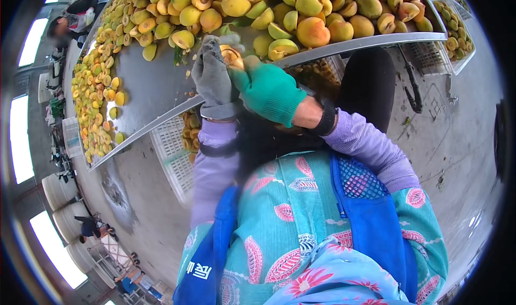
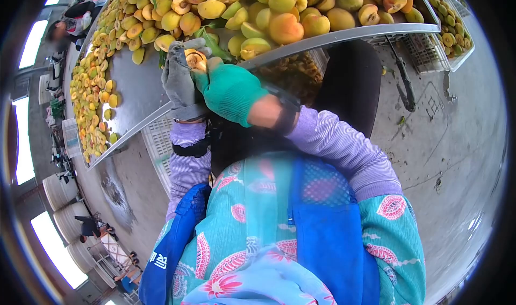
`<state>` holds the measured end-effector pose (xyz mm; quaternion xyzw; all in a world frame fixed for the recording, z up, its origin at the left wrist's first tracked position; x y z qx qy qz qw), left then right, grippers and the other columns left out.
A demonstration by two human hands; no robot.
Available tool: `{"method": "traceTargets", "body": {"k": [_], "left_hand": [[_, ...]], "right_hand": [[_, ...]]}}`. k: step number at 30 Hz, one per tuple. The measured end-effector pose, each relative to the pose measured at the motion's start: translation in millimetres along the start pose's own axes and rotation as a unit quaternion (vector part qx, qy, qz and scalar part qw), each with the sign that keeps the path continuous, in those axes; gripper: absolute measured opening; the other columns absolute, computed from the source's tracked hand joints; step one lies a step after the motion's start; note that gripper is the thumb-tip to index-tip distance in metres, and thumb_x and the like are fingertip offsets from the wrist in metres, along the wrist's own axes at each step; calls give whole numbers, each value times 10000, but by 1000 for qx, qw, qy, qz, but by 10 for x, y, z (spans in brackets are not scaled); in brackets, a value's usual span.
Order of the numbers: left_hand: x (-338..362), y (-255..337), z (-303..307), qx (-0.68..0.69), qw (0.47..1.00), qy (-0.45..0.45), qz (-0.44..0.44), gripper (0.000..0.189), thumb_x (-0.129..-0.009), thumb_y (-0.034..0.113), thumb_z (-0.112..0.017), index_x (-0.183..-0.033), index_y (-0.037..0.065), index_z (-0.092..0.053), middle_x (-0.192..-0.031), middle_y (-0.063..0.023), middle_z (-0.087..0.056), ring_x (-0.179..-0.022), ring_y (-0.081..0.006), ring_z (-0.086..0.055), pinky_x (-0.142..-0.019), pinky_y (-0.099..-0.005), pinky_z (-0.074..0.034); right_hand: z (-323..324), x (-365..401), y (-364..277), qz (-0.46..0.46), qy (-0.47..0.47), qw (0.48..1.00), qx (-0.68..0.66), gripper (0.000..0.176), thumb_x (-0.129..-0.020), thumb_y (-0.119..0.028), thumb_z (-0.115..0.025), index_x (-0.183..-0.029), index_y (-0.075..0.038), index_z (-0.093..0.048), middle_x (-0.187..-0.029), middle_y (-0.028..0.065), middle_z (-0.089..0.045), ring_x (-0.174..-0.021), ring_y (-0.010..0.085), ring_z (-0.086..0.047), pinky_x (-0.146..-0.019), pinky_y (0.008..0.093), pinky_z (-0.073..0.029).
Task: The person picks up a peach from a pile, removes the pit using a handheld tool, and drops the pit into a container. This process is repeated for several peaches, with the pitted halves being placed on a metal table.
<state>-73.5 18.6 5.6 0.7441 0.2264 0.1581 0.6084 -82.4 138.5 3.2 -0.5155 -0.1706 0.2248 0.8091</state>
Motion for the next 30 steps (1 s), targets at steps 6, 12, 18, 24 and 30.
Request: {"method": "traceTargets", "body": {"k": [6, 12, 18, 24, 30], "left_hand": [[18, -38, -38, -5, 999, -29, 38, 383, -1005, 301, -469, -971, -44, -632, -856, -164, -672, -706, -204, -632, -632, -297, -518], [-30, 109, -138, -100, 988, -116, 30, 378, -983, 292, -480, -886, -31, -652, -785, -137, -663, -673, -186, -616, -618, -295, -503], [-34, 215, -234, -141, 974, -174, 22, 391, -971, 324, -503, -847, -18, -646, -768, -113, -647, -665, -182, -604, -608, -291, -491], [-48, 116, -199, -144, 976, -156, 42, 403, -979, 371, -483, -935, 1, -635, -809, -116, -647, -663, -168, -603, -584, -264, -485], [178, 11, 391, 186, 964, -69, 175, 394, -942, 392, -525, -1057, 26, -614, -912, -108, -646, -748, -186, -626, -637, -290, -521]], "right_hand": [[-131, 44, 132, -16, -1, 988, -155, 420, -976, -398, -495, -941, 19, -544, -675, 144, -592, -570, 303, -589, -531, 406, -463], [-138, 150, 26, -162, -178, 843, -481, 403, -968, -440, -477, -897, -48, -535, -596, 22, -489, -442, 132, -478, -382, 292, -392], [-138, 220, -77, -121, -83, 866, -478, 385, -962, -427, -471, -815, -75, -521, -577, 9, -465, -428, 120, -437, -382, 282, -377], [-135, 277, -105, -195, -287, 689, -636, 403, -982, -515, -436, -885, -131, -508, -580, -65, -413, -435, 69, -373, -418, 229, -307], [-148, 306, -170, -112, -419, 479, -763, 349, -999, -468, -423, -900, -145, -509, -565, -80, -407, -422, 67, -387, -429, 232, -333]]}}
Point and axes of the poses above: each hand's wrist, its own x-axis away from the middle knuckle, its own z-axis out of the back of the hand, y = z × x, the point moved 5 cm from there along -x, towards the middle knuckle
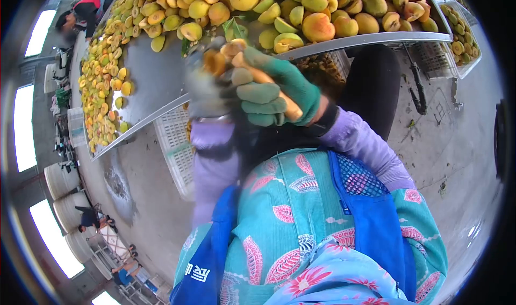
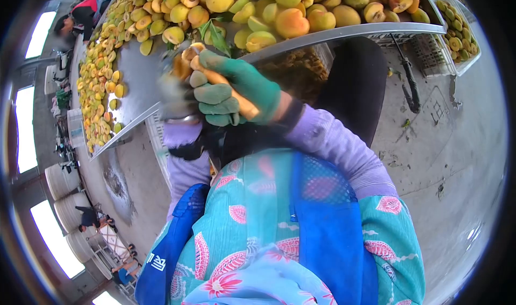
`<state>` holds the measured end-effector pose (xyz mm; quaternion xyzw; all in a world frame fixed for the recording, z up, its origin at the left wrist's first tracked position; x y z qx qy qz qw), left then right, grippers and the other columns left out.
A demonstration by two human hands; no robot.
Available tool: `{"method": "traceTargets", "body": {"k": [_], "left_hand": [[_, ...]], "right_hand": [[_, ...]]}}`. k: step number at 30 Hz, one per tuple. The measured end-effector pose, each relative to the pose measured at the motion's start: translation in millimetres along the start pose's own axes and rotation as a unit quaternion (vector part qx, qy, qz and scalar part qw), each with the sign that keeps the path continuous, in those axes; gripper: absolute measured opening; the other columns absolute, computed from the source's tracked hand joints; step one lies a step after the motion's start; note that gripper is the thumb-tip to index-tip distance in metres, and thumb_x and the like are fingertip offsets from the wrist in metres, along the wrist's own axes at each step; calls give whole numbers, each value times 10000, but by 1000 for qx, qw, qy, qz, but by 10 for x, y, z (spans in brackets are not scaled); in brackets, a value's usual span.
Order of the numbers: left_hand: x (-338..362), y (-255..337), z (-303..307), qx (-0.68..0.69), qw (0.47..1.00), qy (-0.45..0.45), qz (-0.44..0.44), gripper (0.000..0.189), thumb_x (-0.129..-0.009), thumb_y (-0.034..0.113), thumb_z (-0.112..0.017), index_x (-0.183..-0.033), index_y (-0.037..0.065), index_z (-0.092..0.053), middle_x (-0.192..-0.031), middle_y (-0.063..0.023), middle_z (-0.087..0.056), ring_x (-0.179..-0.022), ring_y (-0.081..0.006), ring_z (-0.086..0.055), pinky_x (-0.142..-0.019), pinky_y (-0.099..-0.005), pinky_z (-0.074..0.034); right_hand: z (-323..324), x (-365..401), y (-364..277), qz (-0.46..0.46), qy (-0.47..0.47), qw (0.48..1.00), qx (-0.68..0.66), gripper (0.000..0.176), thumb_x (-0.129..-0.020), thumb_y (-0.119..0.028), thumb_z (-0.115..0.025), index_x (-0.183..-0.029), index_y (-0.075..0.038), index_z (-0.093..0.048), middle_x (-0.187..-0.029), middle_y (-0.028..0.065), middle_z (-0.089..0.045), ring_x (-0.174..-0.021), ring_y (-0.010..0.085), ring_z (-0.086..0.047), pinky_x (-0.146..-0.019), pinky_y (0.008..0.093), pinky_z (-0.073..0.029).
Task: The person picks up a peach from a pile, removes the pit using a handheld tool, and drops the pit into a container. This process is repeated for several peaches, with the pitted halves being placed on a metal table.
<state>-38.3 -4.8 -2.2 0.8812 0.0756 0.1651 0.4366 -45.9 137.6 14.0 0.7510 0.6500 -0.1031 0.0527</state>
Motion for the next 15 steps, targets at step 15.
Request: {"method": "traceTargets", "body": {"k": [15], "left_hand": [[-1357, -64, -128, -869, 468, -134, -88, 551, -715, 301, -696, -1178, 21, -588, -1091, -251, -623, -1000, -389, -604, -848, -450, -484]], "right_hand": [[180, 553, -350, 93, 431, 884, 158, 345, -972, -470, -471, -825, -158, -463, -615, -19, -435, -473, 112, -395, -432, 267, -323]]}}
Point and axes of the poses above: each hand's wrist, its own x-axis away from the middle knuckle, its own z-axis out of the back of the hand, y = z × x, the point moved 5 cm from there along -x, towards the middle knuckle
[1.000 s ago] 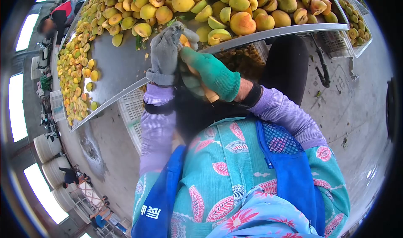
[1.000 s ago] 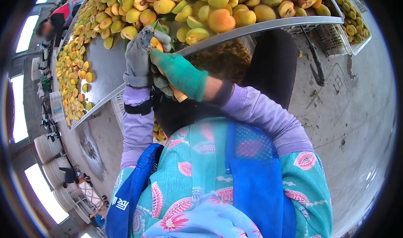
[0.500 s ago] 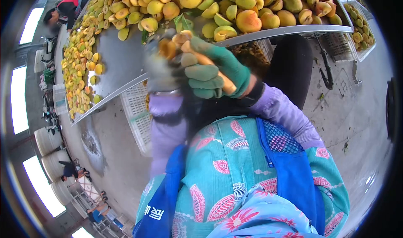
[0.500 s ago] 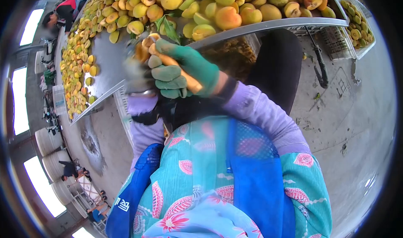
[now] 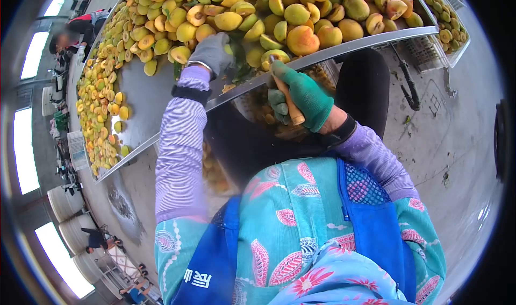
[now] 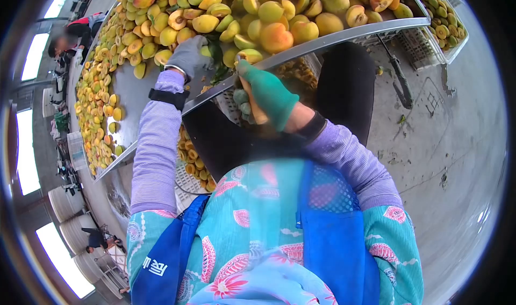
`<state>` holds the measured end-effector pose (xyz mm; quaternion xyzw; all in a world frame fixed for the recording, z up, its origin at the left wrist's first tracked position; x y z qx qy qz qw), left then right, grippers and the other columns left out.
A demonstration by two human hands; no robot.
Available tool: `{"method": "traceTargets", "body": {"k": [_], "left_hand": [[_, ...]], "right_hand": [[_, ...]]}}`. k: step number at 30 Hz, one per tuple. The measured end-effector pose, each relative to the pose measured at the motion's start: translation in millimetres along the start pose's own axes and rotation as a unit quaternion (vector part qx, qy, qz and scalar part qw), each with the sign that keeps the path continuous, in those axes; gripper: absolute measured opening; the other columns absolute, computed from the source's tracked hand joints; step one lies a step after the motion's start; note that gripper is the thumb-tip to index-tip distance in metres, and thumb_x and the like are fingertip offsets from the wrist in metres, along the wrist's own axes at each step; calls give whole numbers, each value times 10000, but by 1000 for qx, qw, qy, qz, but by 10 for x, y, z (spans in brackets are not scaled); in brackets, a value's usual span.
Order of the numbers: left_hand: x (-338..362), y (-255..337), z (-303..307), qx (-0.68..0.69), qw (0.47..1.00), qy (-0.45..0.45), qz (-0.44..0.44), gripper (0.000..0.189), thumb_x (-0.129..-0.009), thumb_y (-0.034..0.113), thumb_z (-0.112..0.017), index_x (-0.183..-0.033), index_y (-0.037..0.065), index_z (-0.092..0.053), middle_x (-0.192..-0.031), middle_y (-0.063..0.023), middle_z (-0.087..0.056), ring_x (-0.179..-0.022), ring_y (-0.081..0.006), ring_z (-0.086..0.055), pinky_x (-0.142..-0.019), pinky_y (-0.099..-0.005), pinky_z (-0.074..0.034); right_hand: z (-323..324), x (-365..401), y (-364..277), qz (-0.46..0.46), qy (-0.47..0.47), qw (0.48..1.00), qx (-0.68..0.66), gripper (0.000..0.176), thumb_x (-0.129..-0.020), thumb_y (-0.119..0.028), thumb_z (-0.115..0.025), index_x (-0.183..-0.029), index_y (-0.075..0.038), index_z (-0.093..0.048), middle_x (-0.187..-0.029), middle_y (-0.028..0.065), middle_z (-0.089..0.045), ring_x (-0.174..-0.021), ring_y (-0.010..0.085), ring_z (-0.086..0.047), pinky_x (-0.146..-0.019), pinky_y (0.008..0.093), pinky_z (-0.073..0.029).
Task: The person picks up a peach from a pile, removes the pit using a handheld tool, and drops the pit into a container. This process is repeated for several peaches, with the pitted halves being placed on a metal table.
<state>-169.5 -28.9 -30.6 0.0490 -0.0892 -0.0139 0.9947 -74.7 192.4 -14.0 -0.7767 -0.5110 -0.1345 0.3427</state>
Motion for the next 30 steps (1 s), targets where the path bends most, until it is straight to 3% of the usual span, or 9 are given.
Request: {"method": "traceTargets", "body": {"k": [3, 5, 8, 9, 11, 16, 19, 28, 30], "left_hand": [[328, -150, 120, 342, 932, -43, 111, 548, -796, 327, -672, -1223, 3, -557, -1094, -206, -642, -972, -316, -645, -739, -364, -516], [779, -188, 89, 709, 698, -7, 105, 493, -857, 306, -622, -1214, -24, -539, -1066, -168, -650, -901, -250, -666, -606, -278, -520], [1063, 102, 86, 853, 520, -8, -39, 480, -972, 334, -454, -1273, -38, -487, -1133, -191, -618, -954, -274, -647, -688, -290, -542], [1109, 192, 82, 854, 520, 31, -7, 490, -977, 344, -446, -1276, -43, -483, -1132, -193, -617, -955, -270, -643, -722, -303, -538], [1139, 413, 68, 849, 516, 101, 51, 510, -987, 363, -431, -1281, -52, -476, -1128, -196, -616, -955, -263, -634, -789, -330, -529], [1062, 520, 138, 680, 698, 222, 25, 512, -1011, 396, -427, -1150, -80, -554, -918, -167, -659, -837, -229, -634, -784, -320, -517], [1050, 643, 146, 708, 634, 309, 34, 415, -1017, 317, -452, -1013, -62, -622, -917, -134, -669, -717, -169, -614, -663, -277, -505], [1032, 526, 211, 587, 780, 206, 67, 387, -1001, 299, -472, -993, -51, -638, -910, -126, -680, -740, -181, -632, -681, -291, -513], [1013, 584, 190, 664, 714, 192, 110, 363, -989, 289, -497, -974, -44, -642, -880, -120, -678, -728, -185, -635, -660, -303, -524]], "right_hand": [[64, -42, -101, 99, 2, 993, 70, 339, -971, -448, -488, -850, -131, -495, -629, -11, -477, -507, 107, -448, -443, 284, -368], [-27, -44, -127, 208, 5, 954, 215, 341, -973, -429, -493, -869, -104, -518, -645, -3, -509, -541, 102, -489, -460, 291, -401], [-189, -229, -54, 300, 16, 845, 442, 412, -980, -409, -489, -920, -5, -553, -703, 175, -613, -642, 313, -619, -551, 414, -474], [-268, -250, -42, 355, 32, 769, 531, 426, -982, -406, -487, -931, 11, -555, -716, 214, -621, -661, 364, -629, -571, 441, -481], [-329, -286, 8, 358, 18, 747, 560, 448, -982, -418, -470, -958, 20, -558, -766, 270, -618, -742, 451, -617, -634, 507, -481], [-416, -179, 3, 397, 12, 743, 538, 457, -980, -416, -468, -962, 34, -544, -775, 274, -623, -748, 458, -616, -648, 503, -486], [-343, -320, 119, 351, 78, 747, 559, 463, -975, -410, -480, -1002, 49, -534, -762, 283, -616, -739, 455, -614, -659, 501, -488], [-370, -399, 397, 225, -15, 941, 253, 439, -976, -465, -444, -890, -46, -543, -605, 67, -533, -420, 177, -506, -367, 338, -394], [-483, -309, 380, 81, -97, 988, 89, 418, -974, -467, -452, -853, -76, -535, -584, 32, -498, -398, 151, -453, -354, 317, -366]]}}
Point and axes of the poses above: each hand's wrist, its own x-axis away from the middle knuckle, its own z-axis out of the back of the hand, y = z × x, the point moved 5 cm from there along -x, towards the middle knuckle
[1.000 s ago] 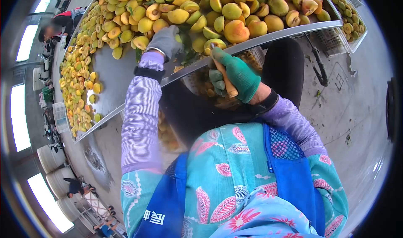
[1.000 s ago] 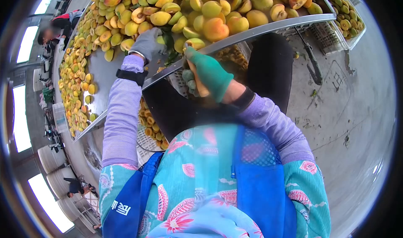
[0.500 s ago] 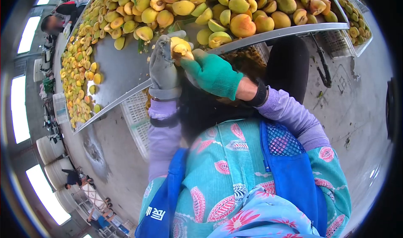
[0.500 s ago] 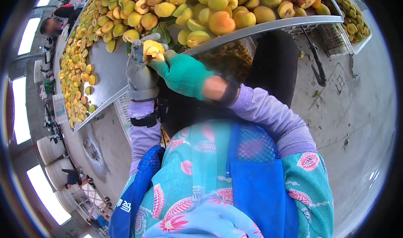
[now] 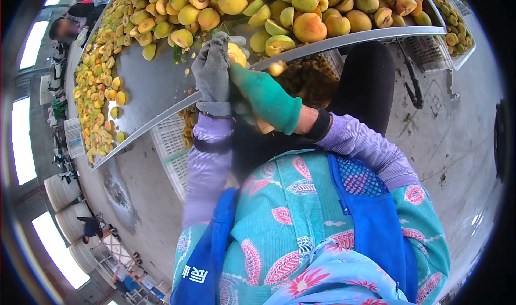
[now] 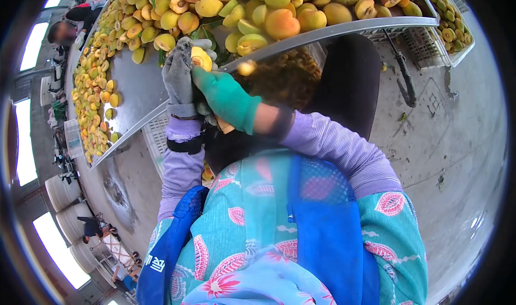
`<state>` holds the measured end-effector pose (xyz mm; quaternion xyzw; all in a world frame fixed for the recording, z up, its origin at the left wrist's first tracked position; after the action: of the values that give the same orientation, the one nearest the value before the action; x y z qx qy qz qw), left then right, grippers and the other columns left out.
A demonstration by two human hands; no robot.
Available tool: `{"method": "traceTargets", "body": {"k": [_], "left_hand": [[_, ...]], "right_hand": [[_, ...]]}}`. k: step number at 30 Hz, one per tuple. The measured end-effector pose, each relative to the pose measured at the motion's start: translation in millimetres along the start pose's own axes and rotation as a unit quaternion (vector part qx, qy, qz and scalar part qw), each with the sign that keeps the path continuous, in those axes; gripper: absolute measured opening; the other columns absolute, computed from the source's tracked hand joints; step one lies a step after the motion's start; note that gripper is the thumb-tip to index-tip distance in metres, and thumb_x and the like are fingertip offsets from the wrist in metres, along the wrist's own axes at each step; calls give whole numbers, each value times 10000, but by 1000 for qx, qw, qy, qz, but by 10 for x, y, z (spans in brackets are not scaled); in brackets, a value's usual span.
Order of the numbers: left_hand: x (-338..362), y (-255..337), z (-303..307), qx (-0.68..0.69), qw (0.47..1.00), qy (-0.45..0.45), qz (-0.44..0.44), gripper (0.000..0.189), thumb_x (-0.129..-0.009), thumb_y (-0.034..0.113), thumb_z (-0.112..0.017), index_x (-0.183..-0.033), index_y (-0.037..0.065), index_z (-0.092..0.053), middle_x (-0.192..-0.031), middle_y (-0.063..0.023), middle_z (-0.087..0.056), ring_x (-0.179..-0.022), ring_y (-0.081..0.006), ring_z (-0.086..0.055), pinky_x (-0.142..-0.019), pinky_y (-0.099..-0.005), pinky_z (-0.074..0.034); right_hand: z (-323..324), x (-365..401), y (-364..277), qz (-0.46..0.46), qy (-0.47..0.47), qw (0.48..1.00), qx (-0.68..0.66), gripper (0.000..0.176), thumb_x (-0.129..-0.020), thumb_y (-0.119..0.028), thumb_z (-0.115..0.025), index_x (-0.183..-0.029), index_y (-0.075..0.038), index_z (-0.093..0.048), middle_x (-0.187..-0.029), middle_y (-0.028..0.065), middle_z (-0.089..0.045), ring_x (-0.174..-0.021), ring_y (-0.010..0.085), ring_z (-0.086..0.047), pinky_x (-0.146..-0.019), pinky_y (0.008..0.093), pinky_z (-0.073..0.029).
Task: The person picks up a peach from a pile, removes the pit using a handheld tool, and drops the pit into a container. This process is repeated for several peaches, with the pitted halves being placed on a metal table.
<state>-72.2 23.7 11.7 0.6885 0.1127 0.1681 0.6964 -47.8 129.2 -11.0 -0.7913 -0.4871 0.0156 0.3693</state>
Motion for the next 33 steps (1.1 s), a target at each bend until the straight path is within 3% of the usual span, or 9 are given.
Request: {"method": "traceTargets", "body": {"k": [6, 9, 14, 16, 20, 22, 25, 31, 33], "left_hand": [[-76, 152, -97, -56, 991, -123, 12, 407, -963, 353, -534, -1030, -39, -618, -849, -143, -658, -728, -203, -632, -656, -318, -532], [-22, -97, -112, 263, 958, -45, 107, 482, -957, 454, -521, -1015, -8, -645, -807, -125, -665, -675, -171, -623, -592, -296, -519], [386, 2, 339, 211, 964, 149, 66, 508, -975, 458, -444, -1094, -8, -607, -930, -127, -662, -720, -186, -629, -573, -230, -507], [469, -21, 1068, 265, 964, 14, 38, 492, -987, 445, -422, -1068, 2, -622, -982, -108, -665, -718, -176, -642, -572, -237, -522], [694, 16, 1860, -266, 952, 139, 51, 497, -954, 486, -484, -1085, 30, -631, -946, -151, -663, -816, -252, -648, -721, -350, -528], [639, 122, 2010, -723, 659, 198, 61, 438, -897, 414, -581, -1170, 73, -607, -1051, -161, -652, -958, -299, -624, -839, -388, -482], [-81, 245, 1681, -638, 744, 130, -147, 429, -835, 290, -628, -1209, 86, -578, -1096, -200, -628, -1025, -356, -599, -890, -427, -467], [-1523, -304, 1113, -788, 605, -70, -92, 465, -771, 119, -625, -1226, 76, -539, -1259, -190, -540, -1134, -397, -530, -912, -457, -491], [-1365, -90, 1174, -629, 773, -79, 1, 412, -837, 177, -632, -1221, 61, -538, -1150, -177, -611, -998, -354, -619, -798, -413, -551]], "right_hand": [[-49, 89, -43, -80, -146, 971, -171, 350, -971, -442, -473, -817, -130, -514, -548, -10, -465, -398, 121, -418, -379, 283, -354], [-157, 171, -166, -111, -243, 924, -274, 315, -989, -412, -455, -849, -138, -523, -544, -36, -453, -411, 108, -415, -419, 272, -369], [-108, 370, -80, -150, -308, 905, -251, 345, -996, -452, -451, -884, -138, -540, -541, -62, -418, -430, 89, -407, -421, 249, -356], [97, 446, -116, -158, -268, 928, -202, 369, -993, -478, -449, -902, -133, -541, -544, -52, -414, -424, 83, -396, -390, 244, -332], [605, 398, 7, -151, 67, 986, 7, 380, -961, -484, -501, -838, -124, -503, -545, -24, -404, -388, 105, -357, -360, 245, -303], [619, 400, -55, -126, 69, 987, 76, 380, -957, -494, -502, -844, -131, -505, -555, -19, -410, -390, 114, -348, -354, 242, -302], [476, 277, -9, -160, 40, 986, -2, 391, -957, -503, -496, -852, -127, -508, -573, -9, -433, -395, 118, -365, -347, 241, -312], [297, 251, -268, -81, 55, 992, 84, 390, -972, -476, -473, -884, -99, -521, -592, -8, -466, -428, 97, -422, -368, 242, -339], [253, 272, -376, -38, 102, 991, 78, 308, -988, -401, -469, -886, -117, -529, -579, -35, -440, -426, 88, -386, -395, 231, -324]]}}
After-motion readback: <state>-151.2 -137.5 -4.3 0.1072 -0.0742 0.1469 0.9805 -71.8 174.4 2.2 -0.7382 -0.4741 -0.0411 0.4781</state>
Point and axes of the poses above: each hand's wrist, its own x-axis away from the middle knuckle, its own z-axis out of the back of the hand, y = z × x, the point moved 5 cm from there along -x, towards the middle knuckle
